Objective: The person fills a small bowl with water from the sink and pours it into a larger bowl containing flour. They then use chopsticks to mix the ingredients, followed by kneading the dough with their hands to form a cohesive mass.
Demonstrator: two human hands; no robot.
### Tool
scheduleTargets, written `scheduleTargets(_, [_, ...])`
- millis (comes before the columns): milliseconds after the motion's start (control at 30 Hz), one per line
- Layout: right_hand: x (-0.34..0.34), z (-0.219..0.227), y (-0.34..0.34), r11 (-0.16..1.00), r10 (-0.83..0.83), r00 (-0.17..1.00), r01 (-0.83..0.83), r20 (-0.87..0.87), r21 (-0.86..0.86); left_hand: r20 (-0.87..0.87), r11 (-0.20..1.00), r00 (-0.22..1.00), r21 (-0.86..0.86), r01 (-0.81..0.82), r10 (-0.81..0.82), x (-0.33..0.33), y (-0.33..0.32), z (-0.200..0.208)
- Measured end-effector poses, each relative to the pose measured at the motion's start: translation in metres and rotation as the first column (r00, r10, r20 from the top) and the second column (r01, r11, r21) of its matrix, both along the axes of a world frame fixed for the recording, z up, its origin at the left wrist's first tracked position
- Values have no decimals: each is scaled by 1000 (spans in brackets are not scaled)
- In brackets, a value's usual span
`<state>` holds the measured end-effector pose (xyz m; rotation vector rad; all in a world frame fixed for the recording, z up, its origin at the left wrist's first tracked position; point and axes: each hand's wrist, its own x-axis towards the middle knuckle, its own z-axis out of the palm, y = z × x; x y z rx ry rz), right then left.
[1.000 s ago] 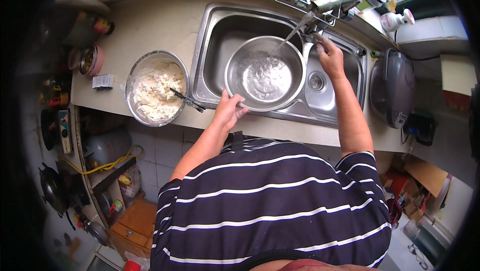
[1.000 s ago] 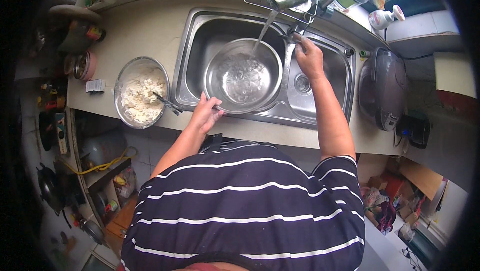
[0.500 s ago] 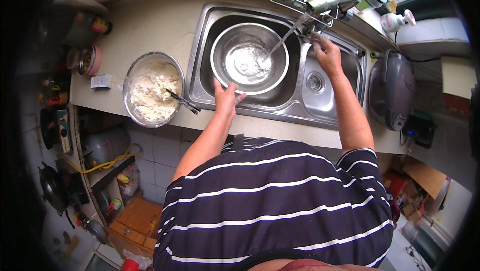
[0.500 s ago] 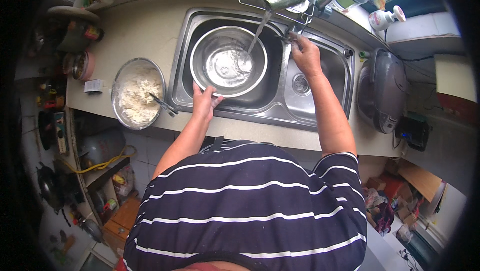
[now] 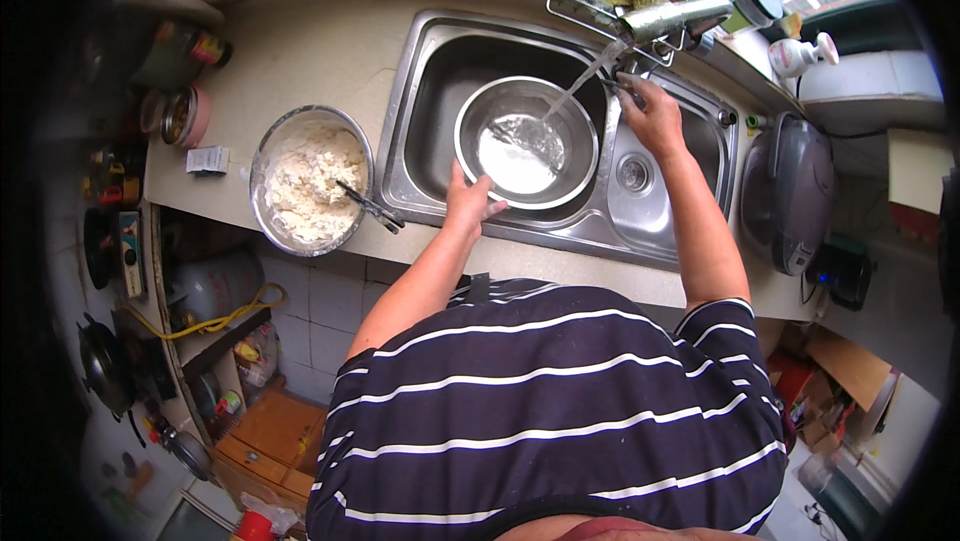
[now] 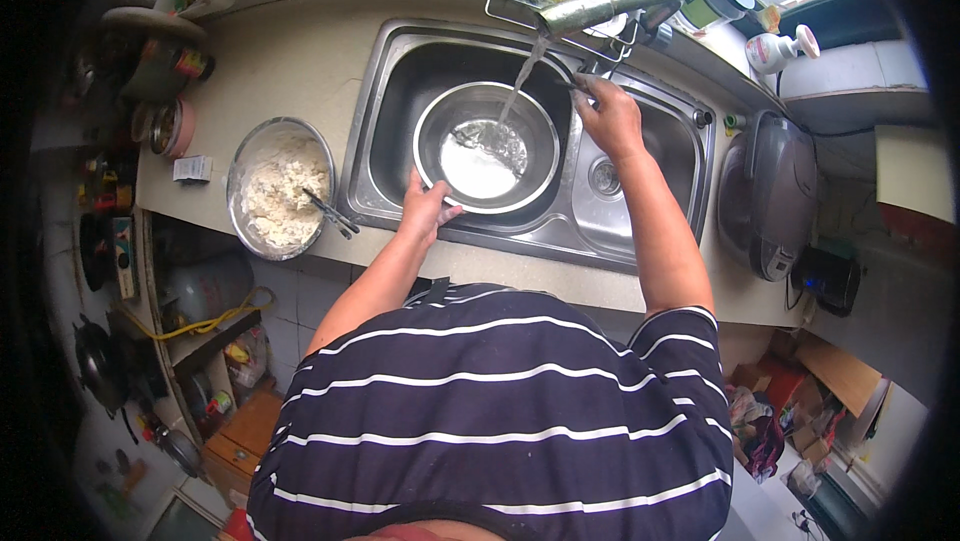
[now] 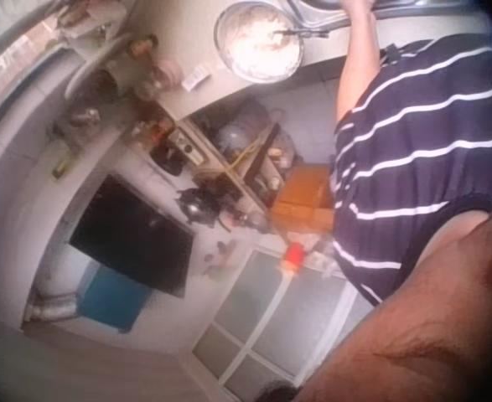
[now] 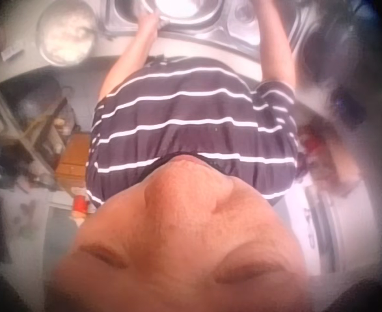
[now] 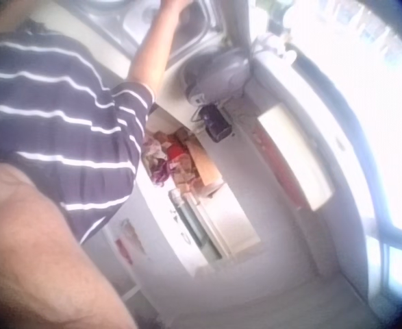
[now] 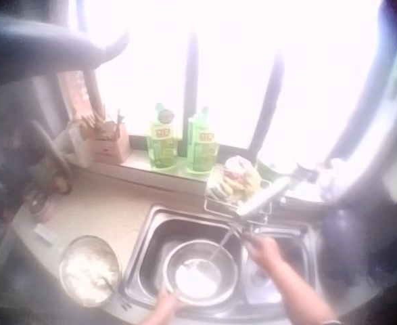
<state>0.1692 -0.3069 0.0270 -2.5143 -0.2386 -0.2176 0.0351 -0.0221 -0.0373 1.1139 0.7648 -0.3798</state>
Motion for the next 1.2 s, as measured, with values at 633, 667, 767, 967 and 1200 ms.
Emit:
scheduleTargets(633, [10,7,1,993,105,994,-105,-19,-43,-31,982,991,-137,126,-132,-5,16,-1])
scheduleTargets(667, [10,7,1,993,109,994,-110,-13,-47,-12,989,993,-98,113,-115,-4,14,0])
scheduleTargets(767, [11,6,2,992,113,993,-114,-18,-49,81,999,996,2,33,-33,-3,9,3])
scheduleTargets(967, [12,3,3,991,121,993,-122,-9,-50,28,999,999,3,34,-34,-7,16,4])
scheduleTargets(1200, [13,9,4,984,139,990,-141,-26,-107,1,993,998,-101,68,-68,-10,9,-3])
